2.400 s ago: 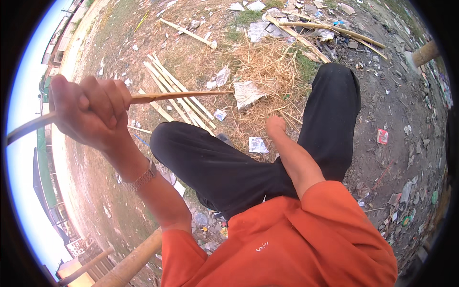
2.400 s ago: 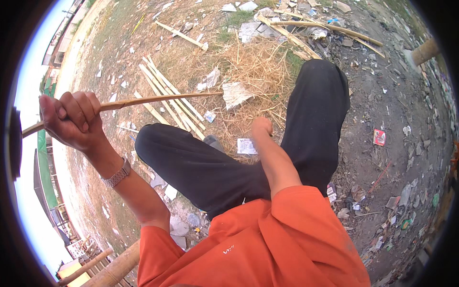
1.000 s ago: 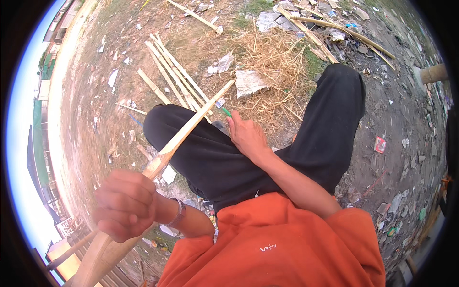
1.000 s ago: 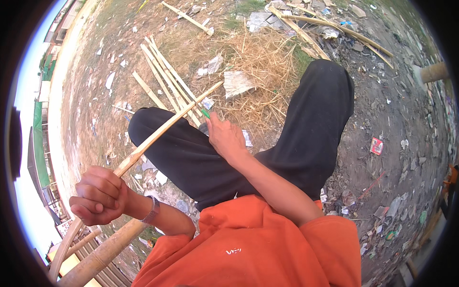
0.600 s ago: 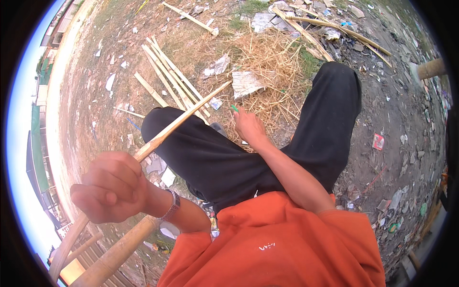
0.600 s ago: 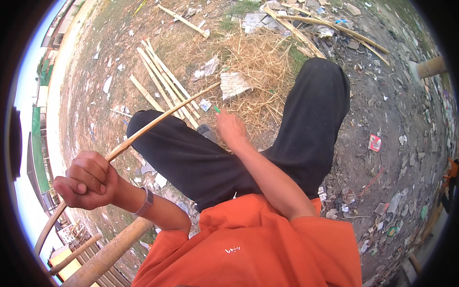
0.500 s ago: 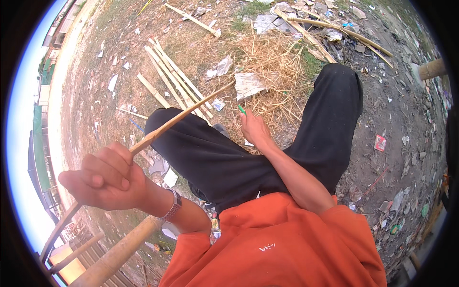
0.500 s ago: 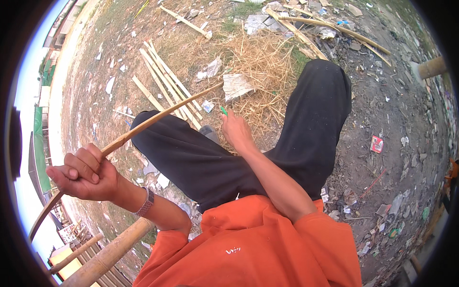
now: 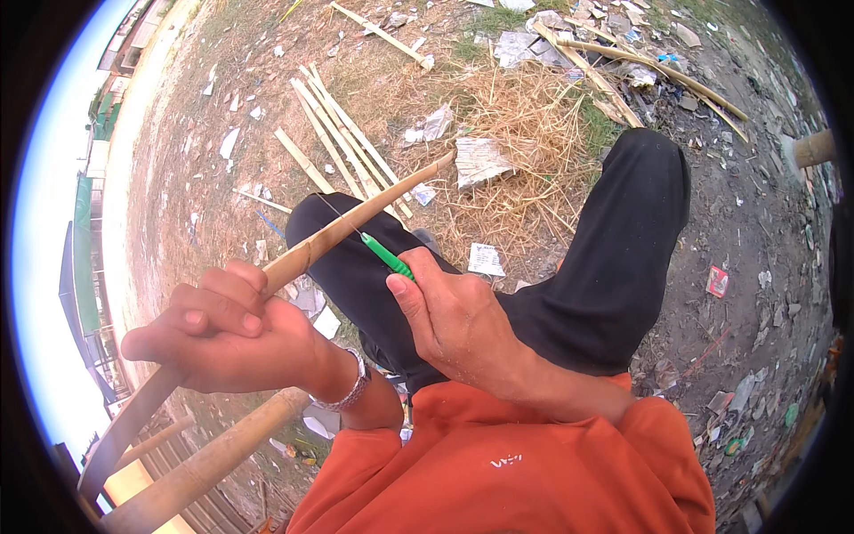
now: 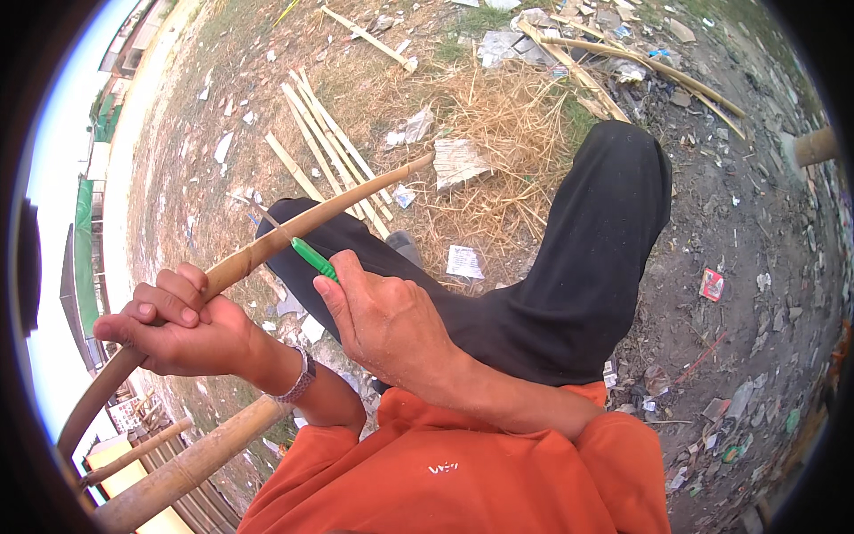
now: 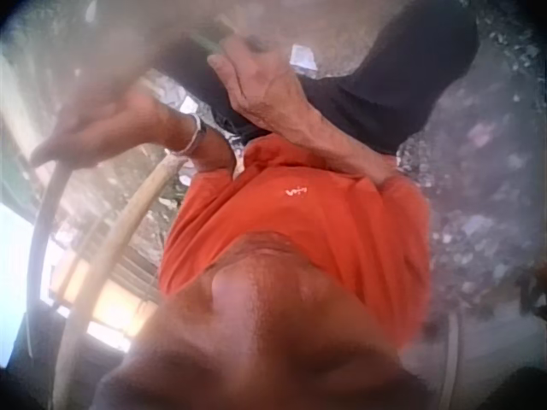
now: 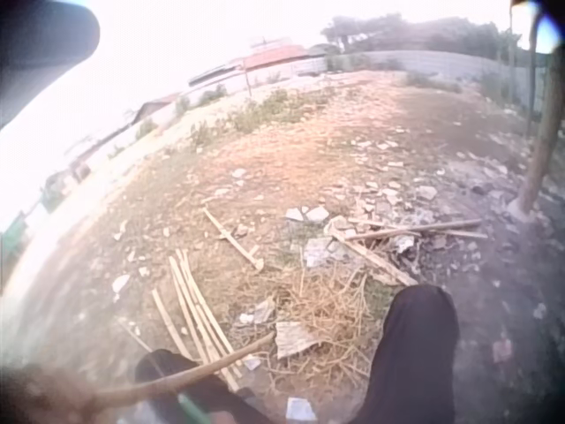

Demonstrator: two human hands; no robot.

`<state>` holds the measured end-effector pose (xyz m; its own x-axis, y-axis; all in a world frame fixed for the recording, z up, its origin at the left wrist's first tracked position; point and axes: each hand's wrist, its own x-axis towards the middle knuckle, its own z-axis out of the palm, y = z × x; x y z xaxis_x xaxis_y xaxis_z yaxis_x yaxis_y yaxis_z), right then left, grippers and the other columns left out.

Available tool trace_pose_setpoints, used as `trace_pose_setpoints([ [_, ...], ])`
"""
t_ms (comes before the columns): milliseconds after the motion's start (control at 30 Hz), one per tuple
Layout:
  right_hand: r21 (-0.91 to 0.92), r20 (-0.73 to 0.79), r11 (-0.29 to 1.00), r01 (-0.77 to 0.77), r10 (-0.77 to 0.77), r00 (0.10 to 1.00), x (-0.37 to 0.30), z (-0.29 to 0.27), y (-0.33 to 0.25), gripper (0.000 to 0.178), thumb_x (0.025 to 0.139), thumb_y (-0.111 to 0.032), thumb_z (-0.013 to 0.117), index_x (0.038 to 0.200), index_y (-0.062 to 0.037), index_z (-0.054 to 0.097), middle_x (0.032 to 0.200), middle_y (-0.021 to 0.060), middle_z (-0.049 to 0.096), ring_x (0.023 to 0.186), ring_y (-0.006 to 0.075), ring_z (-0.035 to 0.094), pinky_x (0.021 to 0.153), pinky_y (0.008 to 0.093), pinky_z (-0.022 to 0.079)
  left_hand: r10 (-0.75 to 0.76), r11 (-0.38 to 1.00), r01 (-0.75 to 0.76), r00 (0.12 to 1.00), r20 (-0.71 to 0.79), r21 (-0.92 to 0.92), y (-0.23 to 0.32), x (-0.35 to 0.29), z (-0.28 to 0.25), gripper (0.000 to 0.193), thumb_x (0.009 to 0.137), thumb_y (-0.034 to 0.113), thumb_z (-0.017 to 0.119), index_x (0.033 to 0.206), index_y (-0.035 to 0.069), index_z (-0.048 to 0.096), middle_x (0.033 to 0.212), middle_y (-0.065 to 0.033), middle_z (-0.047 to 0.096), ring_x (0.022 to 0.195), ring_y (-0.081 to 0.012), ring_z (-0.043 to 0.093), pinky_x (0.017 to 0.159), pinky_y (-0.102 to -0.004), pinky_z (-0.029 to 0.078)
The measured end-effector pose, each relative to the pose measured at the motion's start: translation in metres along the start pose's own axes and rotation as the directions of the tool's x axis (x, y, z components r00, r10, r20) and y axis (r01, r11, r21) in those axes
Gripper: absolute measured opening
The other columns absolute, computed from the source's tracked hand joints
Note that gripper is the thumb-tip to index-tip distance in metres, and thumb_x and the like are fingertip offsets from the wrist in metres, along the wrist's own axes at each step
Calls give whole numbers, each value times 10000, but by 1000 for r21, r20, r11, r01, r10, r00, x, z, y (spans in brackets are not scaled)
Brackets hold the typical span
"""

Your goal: The person sits on a small stool outdoors and uses a green utility knife to shave and smooth a long bamboo stick held between their legs. They rotate the stick and scrape along its length to remove the outer layer.

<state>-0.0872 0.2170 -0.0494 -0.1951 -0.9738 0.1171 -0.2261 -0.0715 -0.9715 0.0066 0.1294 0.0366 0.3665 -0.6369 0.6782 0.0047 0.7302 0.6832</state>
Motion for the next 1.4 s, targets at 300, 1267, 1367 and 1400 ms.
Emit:
trace_pose_setpoints([
  [300,-145,60,986,-79,88,994,2,8,9,242,983,-262,438,903,-34,445,513,211,530,531,425,575,482,508,461,-3,998,7,998,67,-61,3,-7,3,478,978,440,448,600,150,405,396,37,257,315,-55,166,358,-229,129],
  [1267,-403,88,885,-235,293,952,1,15,56,320,985,-311,413,975,-2,496,604,224,594,588,429,611,548,532,478,1,972,55,971,237,-230,-8,4,-3,409,1035,291,314,657,137,311,386,-8,282,286,-66,180,301,-226,156],
  [1367,-431,61,853,-294,352,934,-6,8,64,286,984,-298,424,947,-19,473,578,243,565,587,463,578,553,551,446,-39,981,66,988,151,-181,-5,2,-1,478,997,383,440,578,158,398,394,53,274,298,-41,172,334,-217,135],
  [1400,-437,31,854,-283,329,944,-4,3,68,273,980,-284,439,942,-15,457,586,242,563,581,456,575,545,544,438,-40,981,66,989,144,-183,-5,3,-4,477,994,388,445,579,157,404,394,52,275,300,-41,174,338,-218,134],
])
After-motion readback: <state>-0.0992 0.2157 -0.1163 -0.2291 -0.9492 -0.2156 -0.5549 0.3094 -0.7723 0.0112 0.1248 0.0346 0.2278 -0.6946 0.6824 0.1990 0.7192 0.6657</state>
